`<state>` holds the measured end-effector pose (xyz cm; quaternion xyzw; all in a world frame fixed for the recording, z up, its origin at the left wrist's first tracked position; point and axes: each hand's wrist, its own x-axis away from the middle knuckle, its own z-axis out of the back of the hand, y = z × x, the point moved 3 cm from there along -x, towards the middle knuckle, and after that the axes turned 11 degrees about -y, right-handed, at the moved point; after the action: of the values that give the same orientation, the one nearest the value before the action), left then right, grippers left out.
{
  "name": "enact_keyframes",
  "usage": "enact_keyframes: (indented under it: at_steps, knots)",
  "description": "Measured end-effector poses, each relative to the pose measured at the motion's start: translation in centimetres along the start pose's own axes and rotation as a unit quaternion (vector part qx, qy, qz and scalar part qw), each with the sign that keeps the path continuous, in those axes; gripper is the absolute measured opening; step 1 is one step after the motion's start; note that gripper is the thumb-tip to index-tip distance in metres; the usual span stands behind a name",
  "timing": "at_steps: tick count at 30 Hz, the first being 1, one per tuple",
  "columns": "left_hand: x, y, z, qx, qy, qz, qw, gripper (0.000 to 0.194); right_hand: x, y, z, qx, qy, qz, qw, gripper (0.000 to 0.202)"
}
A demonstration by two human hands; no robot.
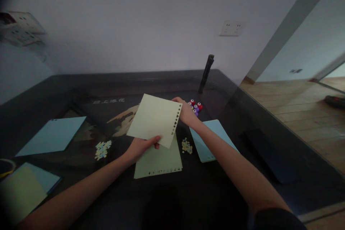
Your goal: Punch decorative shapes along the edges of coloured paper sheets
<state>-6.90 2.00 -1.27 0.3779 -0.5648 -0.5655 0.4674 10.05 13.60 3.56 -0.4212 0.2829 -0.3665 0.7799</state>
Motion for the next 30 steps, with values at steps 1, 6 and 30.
enact_keyframes:
  at_steps: [1, 6, 30]
  knots:
    - [0.1, 0.4, 0.0, -0.002, 0.013, 0.003, 1.0, 0.027, 0.9, 0.1, 0.5, -0.017, 0.003, -0.007, 1.0, 0.027]
    - [0.0, 1.9, -1.0, 0.007, 0.047, 0.018, 0.999, 0.023, 8.2, 1.0, 1.7, -0.203, 0.037, -0.11, 0.972, 0.032]
    - [-0.8, 1.3, -3.8, -0.106, -0.025, 0.053, 0.993, 0.039, 13.1, 0.9, -0.7, -0.434, -0.009, -0.208, 0.877, 0.029]
